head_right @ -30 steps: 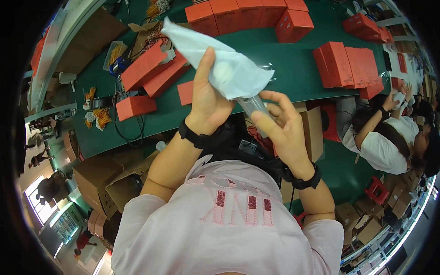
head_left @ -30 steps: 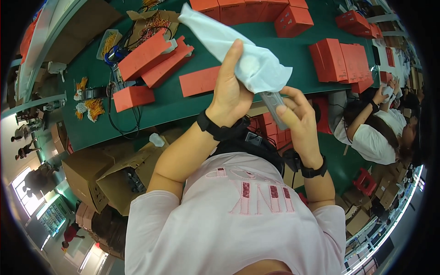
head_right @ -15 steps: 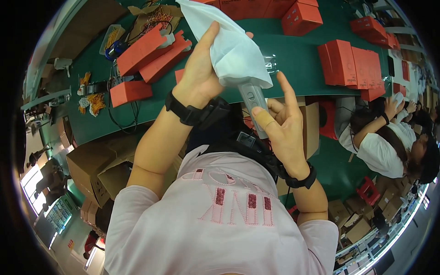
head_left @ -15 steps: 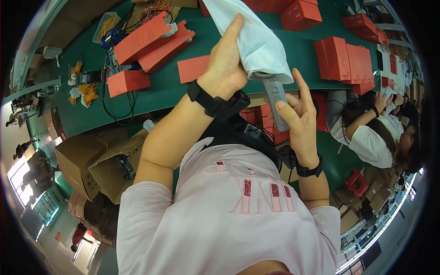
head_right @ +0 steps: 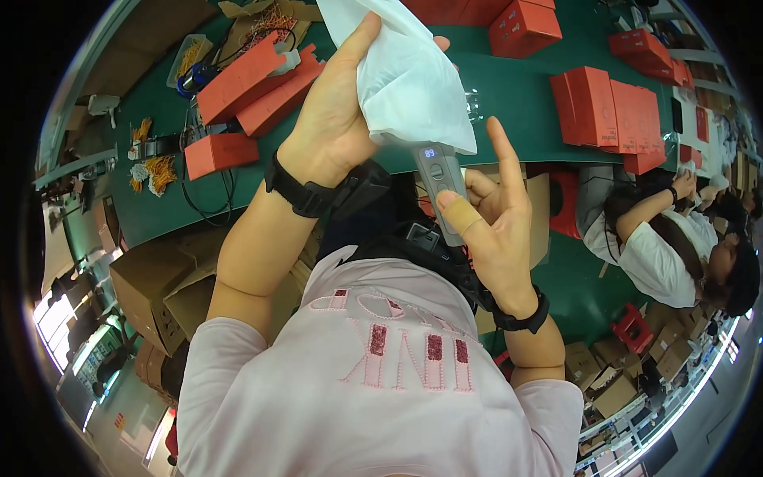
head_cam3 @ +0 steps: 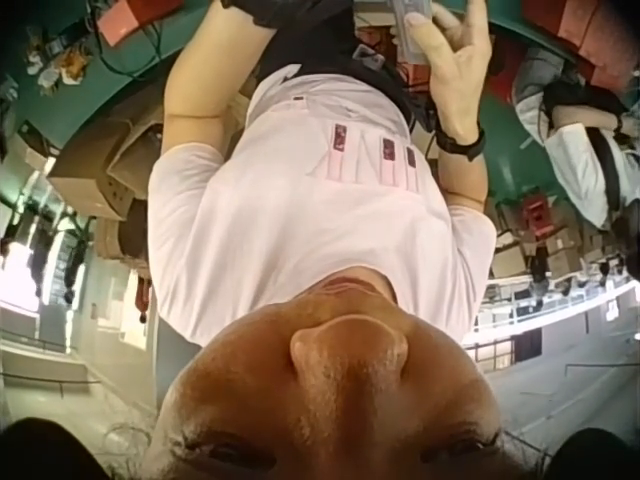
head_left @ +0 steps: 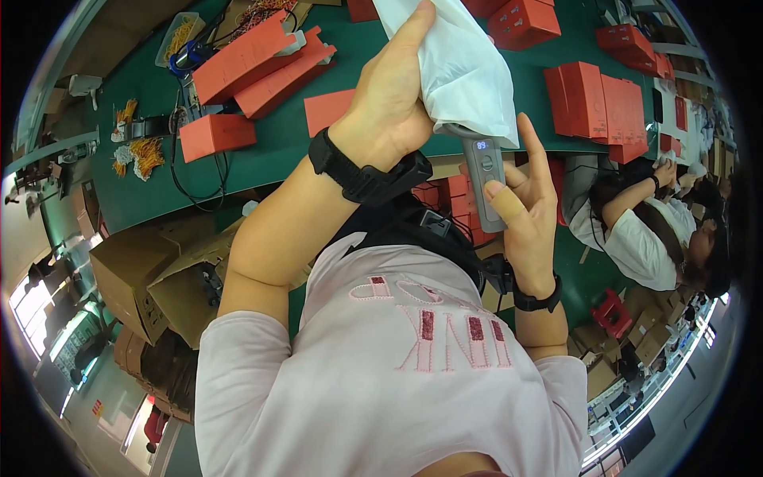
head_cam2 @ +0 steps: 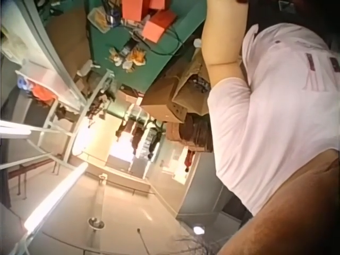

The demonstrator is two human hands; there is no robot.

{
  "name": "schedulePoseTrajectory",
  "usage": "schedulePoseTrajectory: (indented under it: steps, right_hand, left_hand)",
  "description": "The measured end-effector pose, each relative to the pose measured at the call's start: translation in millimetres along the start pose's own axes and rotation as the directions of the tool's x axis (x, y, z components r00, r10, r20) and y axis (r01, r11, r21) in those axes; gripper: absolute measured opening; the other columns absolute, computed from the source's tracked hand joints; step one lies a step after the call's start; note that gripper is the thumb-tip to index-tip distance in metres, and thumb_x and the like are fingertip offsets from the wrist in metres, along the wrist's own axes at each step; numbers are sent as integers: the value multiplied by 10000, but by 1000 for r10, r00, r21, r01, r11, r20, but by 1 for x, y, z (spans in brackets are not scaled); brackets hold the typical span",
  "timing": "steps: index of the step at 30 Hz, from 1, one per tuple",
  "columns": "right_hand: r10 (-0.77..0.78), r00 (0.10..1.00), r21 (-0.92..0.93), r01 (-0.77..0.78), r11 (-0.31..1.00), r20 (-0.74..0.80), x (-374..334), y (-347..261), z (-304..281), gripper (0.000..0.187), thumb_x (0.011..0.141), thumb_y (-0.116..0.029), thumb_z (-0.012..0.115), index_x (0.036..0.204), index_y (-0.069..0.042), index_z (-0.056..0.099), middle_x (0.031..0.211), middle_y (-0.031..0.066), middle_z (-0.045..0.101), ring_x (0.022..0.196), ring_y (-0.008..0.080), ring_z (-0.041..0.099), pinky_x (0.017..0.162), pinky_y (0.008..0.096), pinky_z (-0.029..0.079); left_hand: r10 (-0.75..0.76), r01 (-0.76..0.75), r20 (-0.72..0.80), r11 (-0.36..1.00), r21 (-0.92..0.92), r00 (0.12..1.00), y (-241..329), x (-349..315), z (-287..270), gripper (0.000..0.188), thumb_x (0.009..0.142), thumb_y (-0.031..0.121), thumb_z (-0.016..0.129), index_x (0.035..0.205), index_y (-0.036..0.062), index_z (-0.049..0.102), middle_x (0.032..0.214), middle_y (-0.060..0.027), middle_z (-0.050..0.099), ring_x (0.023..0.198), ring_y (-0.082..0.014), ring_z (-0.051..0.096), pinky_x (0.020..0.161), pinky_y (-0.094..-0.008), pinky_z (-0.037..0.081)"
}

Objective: Placing electronic components into protective plastic bags and then into red cardboard boxes.

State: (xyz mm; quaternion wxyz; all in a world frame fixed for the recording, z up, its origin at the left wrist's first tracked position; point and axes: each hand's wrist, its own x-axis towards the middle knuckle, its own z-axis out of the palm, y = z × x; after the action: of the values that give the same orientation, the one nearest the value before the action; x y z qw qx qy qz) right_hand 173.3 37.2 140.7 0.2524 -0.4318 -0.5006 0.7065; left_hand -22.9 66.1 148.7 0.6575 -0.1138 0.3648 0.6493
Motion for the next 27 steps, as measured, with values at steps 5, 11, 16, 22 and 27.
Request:
schedulePoseTrajectory:
  steps: [5, 11, 16, 22, 27]
  right_hand:
    - [-233, 958, -71, 224, 972, -168, 8, 9, 2, 870, 927, -33, 641, 1591, -64, 79, 1414, 253, 447, 1022, 200, 648, 819, 290, 543]
    - [-459, 864, -175, 428, 886, -209, 37, 28, -10, 669, 947, -9, 543, 1551, -54, 259, 1382, 211, 539, 1170, 194, 588, 969, 310, 487]
    - [43, 987, 274, 0, 962, -152, 41, 38, -43, 348, 990, -88, 495, 1315, 30, 532, 1231, 119, 627, 1108, 180, 630, 902, 317, 525]
    - [-251, 931, -439, 115, 891, -266, 27, 21, -24, 337, 1021, -96, 425, 1245, 36, 639, 937, 77, 700, 752, 116, 659, 626, 231, 509]
    - [-294, 939, -367, 214, 906, -179, 8, 9, -42, 371, 1089, -200, 387, 1272, 42, 601, 887, 92, 687, 660, 104, 604, 605, 247, 509]
  left_hand:
    - [215, -267, 265, 947, 178, 940, -30, 15, -42, 436, 964, 322, 656, 1246, 8, 546, 1143, -137, 666, 1017, -226, 674, 890, -385, 557]
    - [216, -332, 345, 884, 328, 914, -103, -2, -55, 568, 884, 251, 767, 1325, 3, 510, 1223, -94, 625, 1123, -162, 607, 936, -334, 498]
    - [-105, 141, 412, 988, -57, 905, -104, 21, -83, 588, 962, 452, 620, 1388, 75, 476, 1367, -64, 538, 1224, -205, 536, 1061, -393, 402]
    - [-156, 229, 235, 918, -324, 959, -116, 44, -89, 556, 913, 327, 712, 1353, 78, 480, 1316, -97, 580, 1246, -258, 547, 1101, -480, 407]
    - [-228, 252, 107, 881, -400, 968, -109, 61, -113, 460, 979, 192, 581, 1383, 29, 432, 1341, -150, 560, 1243, -300, 562, 1088, -491, 434]
